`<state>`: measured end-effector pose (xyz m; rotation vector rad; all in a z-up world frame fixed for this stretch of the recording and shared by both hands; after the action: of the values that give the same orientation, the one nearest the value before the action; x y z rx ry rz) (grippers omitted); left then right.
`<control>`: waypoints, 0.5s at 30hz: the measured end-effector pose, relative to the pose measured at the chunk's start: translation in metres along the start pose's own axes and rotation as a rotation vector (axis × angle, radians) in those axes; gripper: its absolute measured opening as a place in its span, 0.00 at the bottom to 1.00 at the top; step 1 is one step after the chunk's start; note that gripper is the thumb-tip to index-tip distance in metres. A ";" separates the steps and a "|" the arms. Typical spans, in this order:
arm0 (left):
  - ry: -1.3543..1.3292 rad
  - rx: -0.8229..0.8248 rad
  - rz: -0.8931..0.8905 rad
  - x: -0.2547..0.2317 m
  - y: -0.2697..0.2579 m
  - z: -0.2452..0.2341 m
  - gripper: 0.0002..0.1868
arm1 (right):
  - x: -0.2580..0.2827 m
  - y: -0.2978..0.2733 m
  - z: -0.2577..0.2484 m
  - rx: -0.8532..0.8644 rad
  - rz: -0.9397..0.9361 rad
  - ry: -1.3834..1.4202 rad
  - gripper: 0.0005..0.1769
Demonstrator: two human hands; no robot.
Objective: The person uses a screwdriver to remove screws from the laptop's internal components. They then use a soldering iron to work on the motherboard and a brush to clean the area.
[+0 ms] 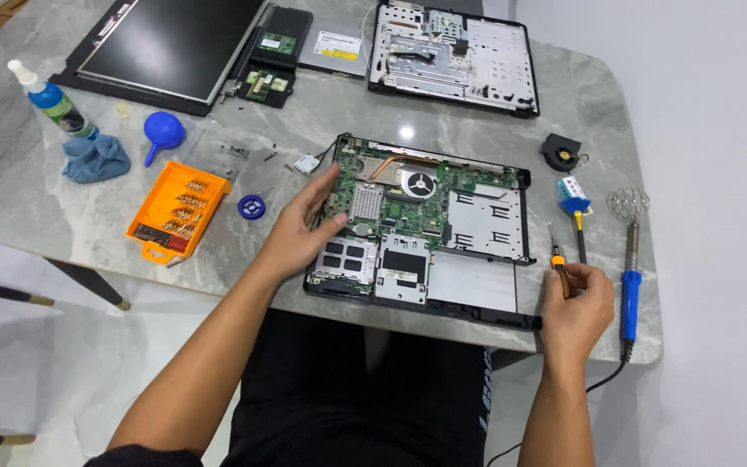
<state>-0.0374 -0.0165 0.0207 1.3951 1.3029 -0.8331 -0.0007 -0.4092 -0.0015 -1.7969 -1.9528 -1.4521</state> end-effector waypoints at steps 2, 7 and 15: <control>0.086 -0.078 0.055 -0.004 -0.009 -0.012 0.30 | -0.005 -0.001 0.000 -0.005 -0.010 -0.006 0.12; 0.515 -0.388 0.233 0.010 -0.030 -0.049 0.19 | -0.015 -0.002 -0.001 -0.031 -0.042 -0.028 0.13; 0.926 -0.395 0.037 0.020 -0.033 -0.061 0.31 | 0.003 -0.003 -0.002 0.000 -0.018 0.021 0.09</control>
<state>-0.0745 0.0445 0.0098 1.5090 1.9785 0.1715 -0.0051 -0.4080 0.0004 -1.7614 -1.9649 -1.4696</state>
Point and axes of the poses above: each hand's wrist, its own y-axis towards the middle knuckle, its own z-axis out of the palm, x = y × z, the point moved 7 cm from there along y, towards the middle knuckle, and after that the axes turned 12 degrees about y, right-handed, at the moved point
